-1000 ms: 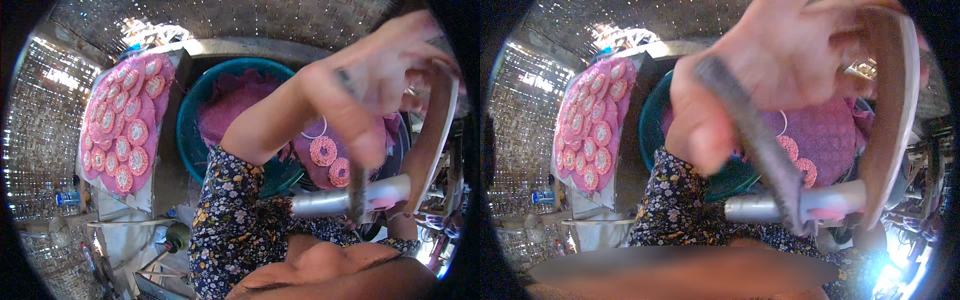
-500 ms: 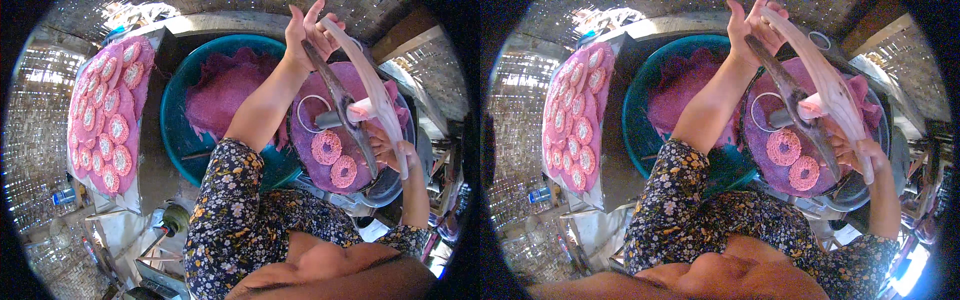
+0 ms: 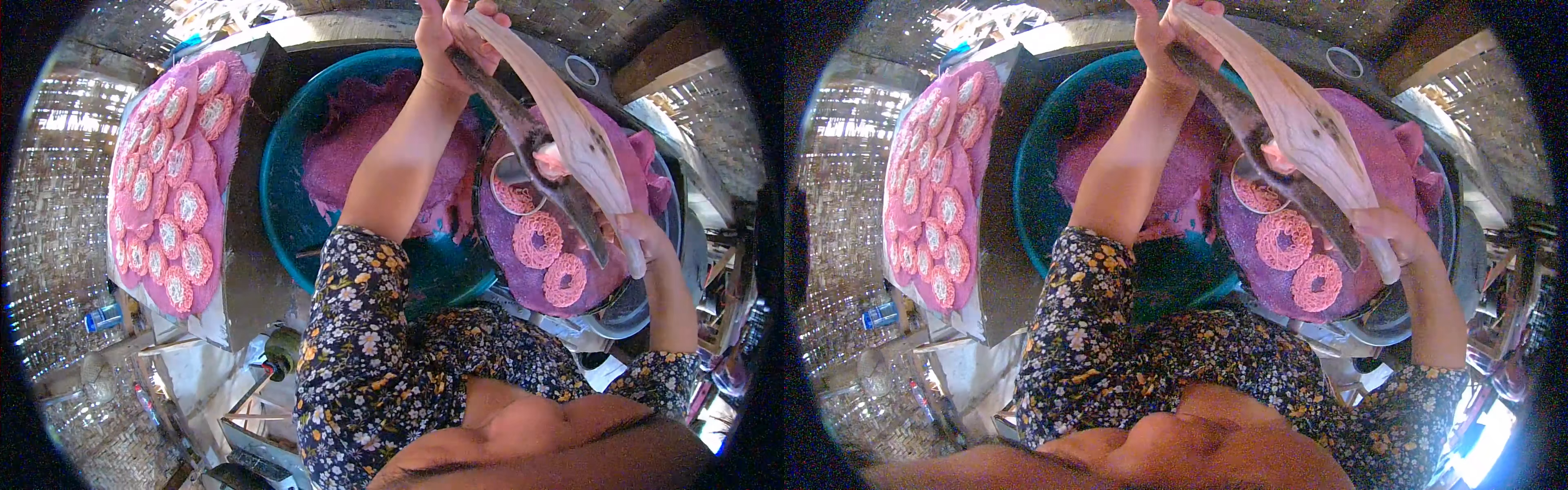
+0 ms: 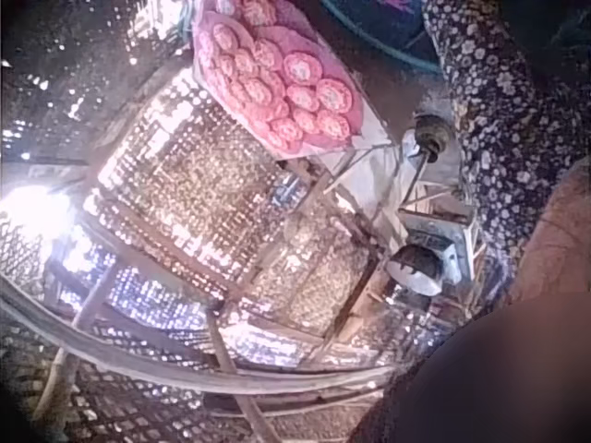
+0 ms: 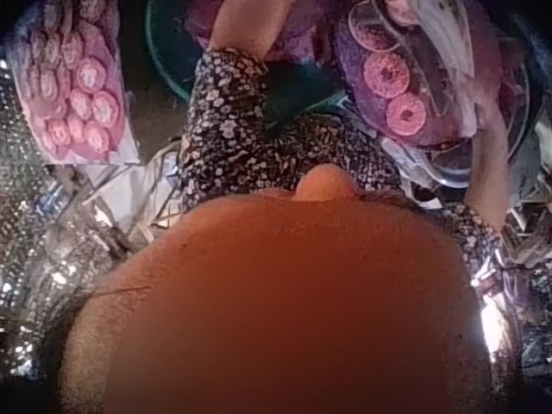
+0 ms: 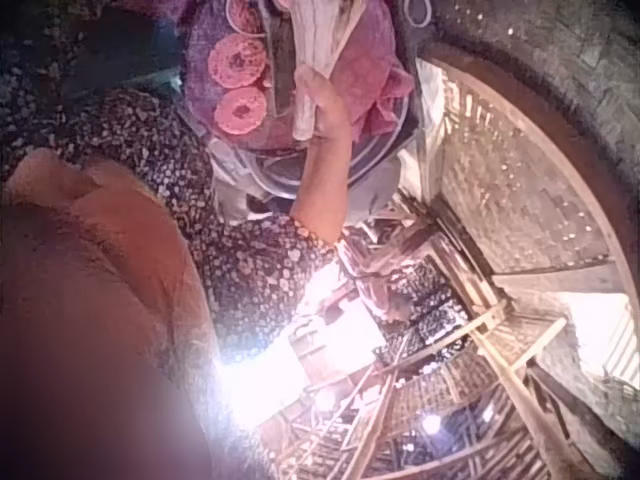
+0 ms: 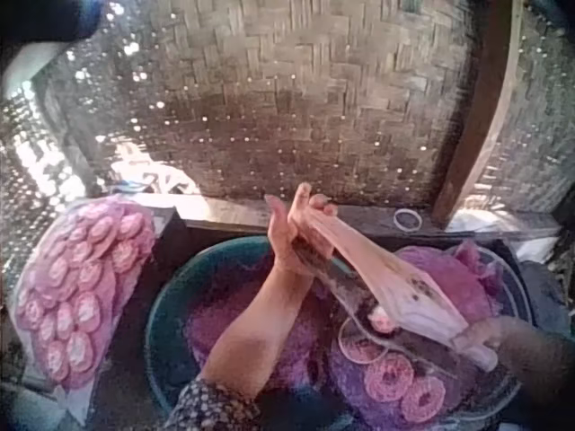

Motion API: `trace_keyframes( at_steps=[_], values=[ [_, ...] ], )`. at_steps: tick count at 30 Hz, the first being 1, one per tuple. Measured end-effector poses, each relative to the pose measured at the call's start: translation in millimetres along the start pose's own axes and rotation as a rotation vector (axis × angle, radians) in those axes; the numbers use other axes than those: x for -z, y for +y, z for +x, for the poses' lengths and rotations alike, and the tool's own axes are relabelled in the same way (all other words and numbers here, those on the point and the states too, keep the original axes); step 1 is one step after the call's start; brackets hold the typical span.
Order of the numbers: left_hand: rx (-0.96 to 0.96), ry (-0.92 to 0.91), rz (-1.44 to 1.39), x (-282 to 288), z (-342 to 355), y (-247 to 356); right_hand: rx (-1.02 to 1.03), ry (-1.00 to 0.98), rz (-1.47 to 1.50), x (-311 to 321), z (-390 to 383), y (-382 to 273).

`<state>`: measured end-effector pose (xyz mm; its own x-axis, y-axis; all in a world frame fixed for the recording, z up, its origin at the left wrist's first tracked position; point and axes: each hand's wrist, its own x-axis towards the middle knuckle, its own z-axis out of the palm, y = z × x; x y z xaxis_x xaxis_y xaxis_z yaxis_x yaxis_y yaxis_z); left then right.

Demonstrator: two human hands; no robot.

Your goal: The person uses a wooden press to shape pink batter into circular patterns on a cloth-lined tray. They repeatedly scoop batter from a green basin, fill the press, and release the formed cakes onto the tray.

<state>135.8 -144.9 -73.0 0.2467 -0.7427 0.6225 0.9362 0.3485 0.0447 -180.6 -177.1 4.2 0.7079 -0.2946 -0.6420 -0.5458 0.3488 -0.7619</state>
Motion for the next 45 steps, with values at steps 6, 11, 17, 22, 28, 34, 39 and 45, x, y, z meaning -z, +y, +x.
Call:
trace_keyframes(
  at_steps=[6, 11, 17, 22, 28, 34, 39, 45],
  values=[
    [-0.003, -0.071, -0.081, 13.7, 9.4, -11.6, 0.077, 0.143, -0.109, -15.7, -9.3, -16.0],
    [-0.019, 0.116, -0.162, 18.0, -5.4, -35.9, 0.081, 0.134, -0.116, -8.1, -22.1, -8.3],
    [0.030, 0.152, -0.123, 9.0, -27.8, -33.8, -0.065, 0.078, -0.058, -18.5, -31.2, 2.9],
    [0.043, 0.210, 0.124, -20.8, -22.6, -5.5, 0.114, 0.030, -0.030, -29.6, -14.8, 16.3],
    [0.539, -0.117, 1.456, -61.6, -50.7, -17.7, 0.339, -0.005, -0.110, -39.5, -3.3, -7.8],
    [0.071, 0.237, 1.880, -75.8, -92.2, -11.1, 0.915, 0.237, -1.057, -40.4, 48.9, 1.0],
    [-0.024, 0.250, 1.794, -123.1, -159.3, 54.6, 0.776, 0.585, -1.574, -26.0, 78.9, 41.6],
    [-0.059, 0.108, 1.758, -154.7, -216.2, 71.0, 0.713, 0.534, -1.641, -20.5, 74.6, 57.2]
  ],
)
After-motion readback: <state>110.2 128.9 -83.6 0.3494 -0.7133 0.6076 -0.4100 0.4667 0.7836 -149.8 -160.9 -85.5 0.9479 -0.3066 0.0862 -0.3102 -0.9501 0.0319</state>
